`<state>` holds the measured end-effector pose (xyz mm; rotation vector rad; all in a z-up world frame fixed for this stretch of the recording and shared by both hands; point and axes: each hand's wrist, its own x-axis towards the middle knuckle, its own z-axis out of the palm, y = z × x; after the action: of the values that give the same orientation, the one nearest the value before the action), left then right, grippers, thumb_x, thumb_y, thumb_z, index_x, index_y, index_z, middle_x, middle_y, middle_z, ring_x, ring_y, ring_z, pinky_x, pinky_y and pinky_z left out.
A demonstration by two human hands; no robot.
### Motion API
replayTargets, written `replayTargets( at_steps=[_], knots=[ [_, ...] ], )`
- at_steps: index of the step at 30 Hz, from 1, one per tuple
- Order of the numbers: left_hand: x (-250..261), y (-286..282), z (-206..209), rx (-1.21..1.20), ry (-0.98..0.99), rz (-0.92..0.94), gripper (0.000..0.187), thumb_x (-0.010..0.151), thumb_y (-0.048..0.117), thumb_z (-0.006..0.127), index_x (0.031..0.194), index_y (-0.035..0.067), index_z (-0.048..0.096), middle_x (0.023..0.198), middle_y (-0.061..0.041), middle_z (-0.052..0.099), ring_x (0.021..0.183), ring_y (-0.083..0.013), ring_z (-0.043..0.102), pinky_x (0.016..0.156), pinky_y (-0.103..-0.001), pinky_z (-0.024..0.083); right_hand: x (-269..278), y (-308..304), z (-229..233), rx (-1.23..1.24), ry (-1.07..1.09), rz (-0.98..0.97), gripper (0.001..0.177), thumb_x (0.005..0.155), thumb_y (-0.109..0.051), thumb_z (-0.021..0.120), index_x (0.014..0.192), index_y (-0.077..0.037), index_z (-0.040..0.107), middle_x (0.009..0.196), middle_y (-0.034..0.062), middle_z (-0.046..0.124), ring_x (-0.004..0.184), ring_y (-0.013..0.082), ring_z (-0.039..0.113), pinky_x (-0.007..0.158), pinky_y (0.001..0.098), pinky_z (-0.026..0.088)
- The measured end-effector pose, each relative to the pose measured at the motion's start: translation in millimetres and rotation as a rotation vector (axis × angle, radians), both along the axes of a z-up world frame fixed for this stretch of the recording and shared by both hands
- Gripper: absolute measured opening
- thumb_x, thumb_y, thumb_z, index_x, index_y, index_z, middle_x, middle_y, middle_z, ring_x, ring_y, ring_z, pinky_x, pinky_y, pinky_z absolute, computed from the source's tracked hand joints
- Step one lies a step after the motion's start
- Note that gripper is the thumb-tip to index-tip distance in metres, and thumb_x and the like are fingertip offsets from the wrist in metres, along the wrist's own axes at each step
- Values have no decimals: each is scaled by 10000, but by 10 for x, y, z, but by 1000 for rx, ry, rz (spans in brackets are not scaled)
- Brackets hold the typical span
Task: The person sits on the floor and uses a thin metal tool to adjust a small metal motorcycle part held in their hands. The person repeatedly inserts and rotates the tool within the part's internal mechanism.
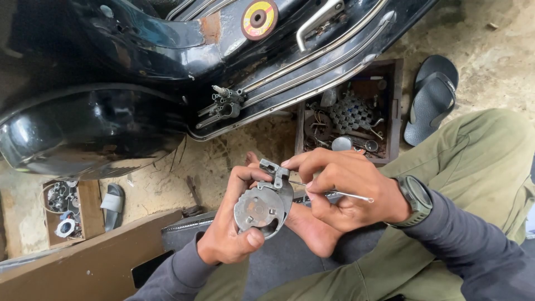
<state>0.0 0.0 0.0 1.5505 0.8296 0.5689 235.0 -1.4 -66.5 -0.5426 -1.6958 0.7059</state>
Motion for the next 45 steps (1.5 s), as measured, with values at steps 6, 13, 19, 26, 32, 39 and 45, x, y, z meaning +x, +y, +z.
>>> replayTargets(
  at_steps=[6, 13, 19, 26, 32, 39, 45],
  knots=[
    [10, 3, 15, 41, 66, 26, 810, 923, 789, 533, 1250, 60, 402, 1099, -98, 480, 957, -161, 475, 874, -340, 416, -12, 33, -28, 51, -14, 5, 115, 979, -67, 610, 999, -50, 498, 971, 153, 634, 1056, 400, 770, 756, 374, 638],
    [42, -47, 117, -12, 100, 13, 792, 877, 733, 634, 1263, 88, 385, 1162, -121, 501, 957, -183, 559, 817, -342, 485, -115, -26, 61, -69, 122, -79, 146, 904, -51, 576, 841, -81, 448, 781, 106, 566, 944, 388, 794, 713, 366, 673],
    [97, -100, 115, 5, 86, 76, 891, 788, 570, 816, 1290, 130, 226, 1297, -249, 462, 1225, -316, 580, 1039, -427, 497, -243, -95, 8, -359, 506, -83, 90, 967, -100, 580, 978, -119, 493, 879, 131, 600, 913, 366, 810, 730, 402, 676],
    [172, -91, 158, 105, 189, 99, 1242, 702, 564, 842, 1543, 77, 68, 1552, -275, 263, 1220, -272, 599, 1010, -365, 522, -375, -181, 49, -304, 513, -242, 105, 916, -30, 570, 983, -85, 511, 888, 162, 601, 830, 357, 832, 702, 387, 733],
    [136, -119, 56, 91, 153, 104, 1128, 647, 413, 934, 1445, 94, 203, 1455, -193, 371, 1282, -276, 586, 1058, -362, 500, -381, -151, 69, -187, 380, -349, 85, 902, -44, 622, 941, -58, 547, 836, 132, 637, 823, 314, 829, 692, 322, 710],
    [150, -174, -10, 177, 197, 119, 1101, 651, 449, 922, 1416, 104, 208, 1444, -208, 354, 1361, -274, 535, 1017, -347, 520, -333, -156, 55, -200, 330, -221, 105, 894, -33, 623, 884, -29, 518, 830, 163, 652, 842, 346, 779, 771, 390, 697],
    [159, -197, 65, 232, 259, 129, 1083, 648, 424, 934, 1403, 127, 216, 1427, -207, 368, 1368, -298, 551, 1041, -381, 540, -278, -155, 125, -179, 237, -167, 116, 909, 14, 638, 971, -21, 547, 945, 185, 669, 934, 349, 782, 821, 395, 666]
  ],
)
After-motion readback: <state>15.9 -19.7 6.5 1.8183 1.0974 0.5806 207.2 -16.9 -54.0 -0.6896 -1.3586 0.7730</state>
